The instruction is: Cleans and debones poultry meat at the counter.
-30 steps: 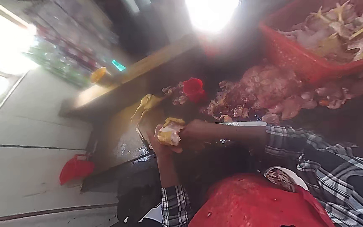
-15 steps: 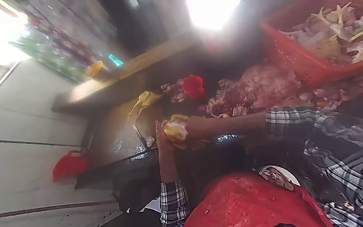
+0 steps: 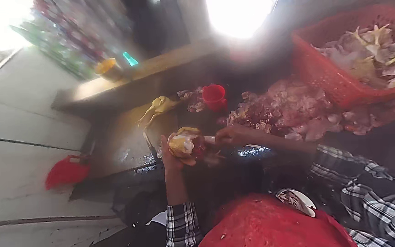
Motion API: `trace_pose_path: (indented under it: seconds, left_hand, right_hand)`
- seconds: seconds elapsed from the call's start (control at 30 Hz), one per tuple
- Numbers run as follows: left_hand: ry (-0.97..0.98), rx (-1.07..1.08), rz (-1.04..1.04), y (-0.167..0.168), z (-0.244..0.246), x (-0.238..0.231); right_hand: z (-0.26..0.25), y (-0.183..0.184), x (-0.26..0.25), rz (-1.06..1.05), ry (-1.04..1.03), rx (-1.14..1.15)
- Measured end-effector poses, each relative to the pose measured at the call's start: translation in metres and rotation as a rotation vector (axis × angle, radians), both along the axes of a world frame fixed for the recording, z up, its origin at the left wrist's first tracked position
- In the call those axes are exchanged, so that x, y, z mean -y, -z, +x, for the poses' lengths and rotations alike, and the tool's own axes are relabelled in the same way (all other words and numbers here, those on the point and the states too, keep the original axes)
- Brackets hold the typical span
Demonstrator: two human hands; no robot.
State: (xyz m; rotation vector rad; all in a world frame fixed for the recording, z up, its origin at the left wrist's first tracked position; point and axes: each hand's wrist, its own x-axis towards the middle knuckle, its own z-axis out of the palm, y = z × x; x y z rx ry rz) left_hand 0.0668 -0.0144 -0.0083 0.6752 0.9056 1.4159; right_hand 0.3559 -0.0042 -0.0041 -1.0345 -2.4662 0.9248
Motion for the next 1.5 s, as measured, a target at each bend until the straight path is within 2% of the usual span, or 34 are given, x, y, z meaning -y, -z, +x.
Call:
trace_pose_path:
  seconds: [0.13, 0.33, 0.43, 0.57, 0.63, 0.73, 0.8, 0.87, 0.93, 1.0, 1.1, 1.2, 1.27, 1.43, 1.5]
  left_hand:
    - [-0.027, -0.019, 0.053, 0.003, 0.01, -0.001]
    - [-0.149, -0.145, 0.057, 0.007, 0.025, -0.005]
    - [-0.184, -0.162, 0.077, 0.012, 0.028, -0.006]
    - [-0.166, -0.181, 0.126, 0.016, 0.03, -0.007]
    - [-0.139, -0.16, 0.128, 0.017, 0.029, -0.011]
    - [-0.11, -0.071, 0.122, 0.014, 0.028, -0.011]
    - [-0.084, -0.043, 0.098, 0.018, 0.027, -0.009]
    - [-0.078, -0.045, 0.088, 0.021, 0.026, -0.01]
    - [-0.08, -0.051, 0.089, 0.021, 0.025, -0.007]
    - [-0.101, -0.063, 0.1, 0.019, 0.025, -0.002]
    - [-0.087, -0.089, 0.149, 0.019, 0.029, 0.003]
    - [-0.095, -0.277, 0.221, 0.021, 0.039, 0.011]
    - [-0.126, -0.432, 0.3, 0.019, 0.044, 0.019]
    - [-0.198, -0.555, 0.395, 0.017, 0.052, 0.026]
    - [-0.204, -0.594, 0.39, 0.016, 0.053, 0.028]
  right_hand:
    - [-0.047, -0.019, 0.022, 0.1, 0.063, 0.048]
    - [-0.078, -0.006, 0.03, 0.152, 0.191, 0.189]
    - [-0.074, 0.013, 0.032, 0.164, 0.201, 0.087]
    - [-0.064, 0.041, 0.028, -0.02, 0.081, -0.004]
    - [-0.064, 0.058, 0.033, 0.015, 0.123, -0.101]
    - [-0.059, 0.06, 0.042, 0.077, 0.2, -0.197]
    - [-0.055, 0.068, 0.045, 0.097, 0.227, -0.344]
    - [-0.054, 0.08, 0.04, 0.043, 0.25, -0.536]
    - [-0.049, 0.082, 0.039, -0.097, 0.288, -0.653]
    - [-0.046, 0.074, 0.04, -0.232, 0.392, -0.596]
    - [-0.052, 0.062, 0.041, -0.339, 0.373, -0.39]
    - [-0.067, 0.053, 0.046, -0.493, 0.418, -0.494]
    - [-0.07, 0.05, 0.051, -0.582, 0.437, -0.649]
    - [-0.077, 0.057, 0.057, -0.475, 0.341, -0.816]
    - [-0.077, 0.056, 0.057, -0.477, 0.276, -0.803]
